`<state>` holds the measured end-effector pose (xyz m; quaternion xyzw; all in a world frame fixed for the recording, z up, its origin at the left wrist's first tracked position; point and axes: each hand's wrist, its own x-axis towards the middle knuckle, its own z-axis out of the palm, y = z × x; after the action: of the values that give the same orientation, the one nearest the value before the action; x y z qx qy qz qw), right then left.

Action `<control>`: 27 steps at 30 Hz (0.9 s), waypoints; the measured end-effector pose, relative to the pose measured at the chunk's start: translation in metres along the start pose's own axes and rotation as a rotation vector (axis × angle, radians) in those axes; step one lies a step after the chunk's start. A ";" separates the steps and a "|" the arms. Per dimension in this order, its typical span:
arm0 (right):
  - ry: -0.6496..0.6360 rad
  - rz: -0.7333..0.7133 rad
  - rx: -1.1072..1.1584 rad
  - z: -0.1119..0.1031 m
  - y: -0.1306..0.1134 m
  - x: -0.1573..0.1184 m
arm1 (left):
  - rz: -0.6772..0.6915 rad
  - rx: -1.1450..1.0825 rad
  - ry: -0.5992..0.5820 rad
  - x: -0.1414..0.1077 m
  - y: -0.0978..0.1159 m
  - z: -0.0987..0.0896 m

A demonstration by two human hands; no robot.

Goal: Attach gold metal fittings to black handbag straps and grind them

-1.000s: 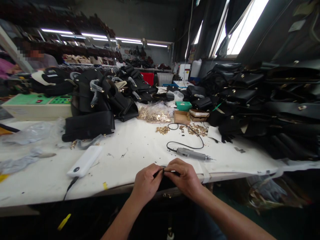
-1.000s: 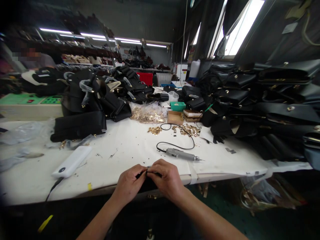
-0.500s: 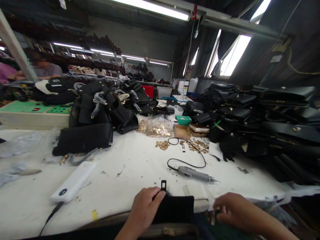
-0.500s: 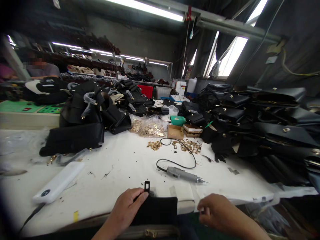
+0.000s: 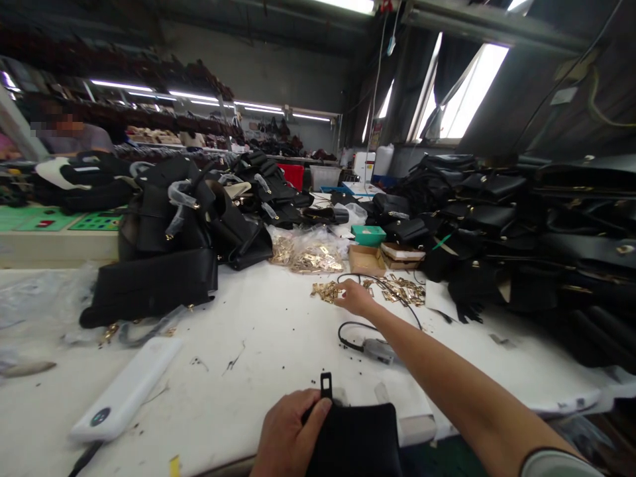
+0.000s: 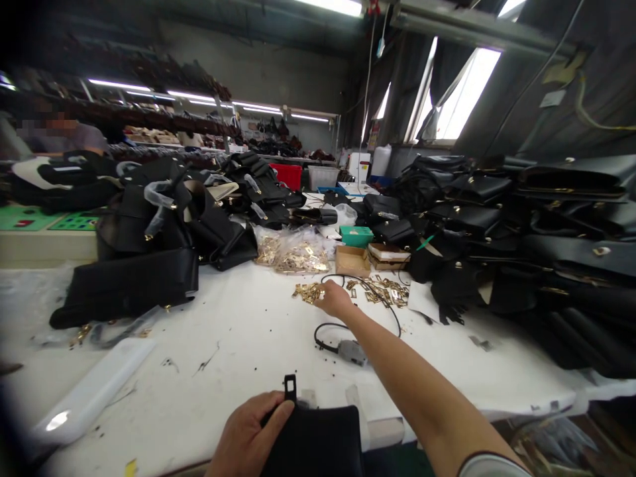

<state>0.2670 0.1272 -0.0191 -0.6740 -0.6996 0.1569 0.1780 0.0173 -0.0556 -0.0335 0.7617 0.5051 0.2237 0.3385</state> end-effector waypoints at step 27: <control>-0.042 0.074 0.741 -0.019 -0.019 -0.042 | 0.066 -0.048 0.132 0.001 0.004 -0.003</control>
<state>0.2602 0.0840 0.0043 -0.5852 -0.5742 0.4196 0.3895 0.0177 -0.0552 -0.0289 0.7532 0.4956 0.2963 0.3150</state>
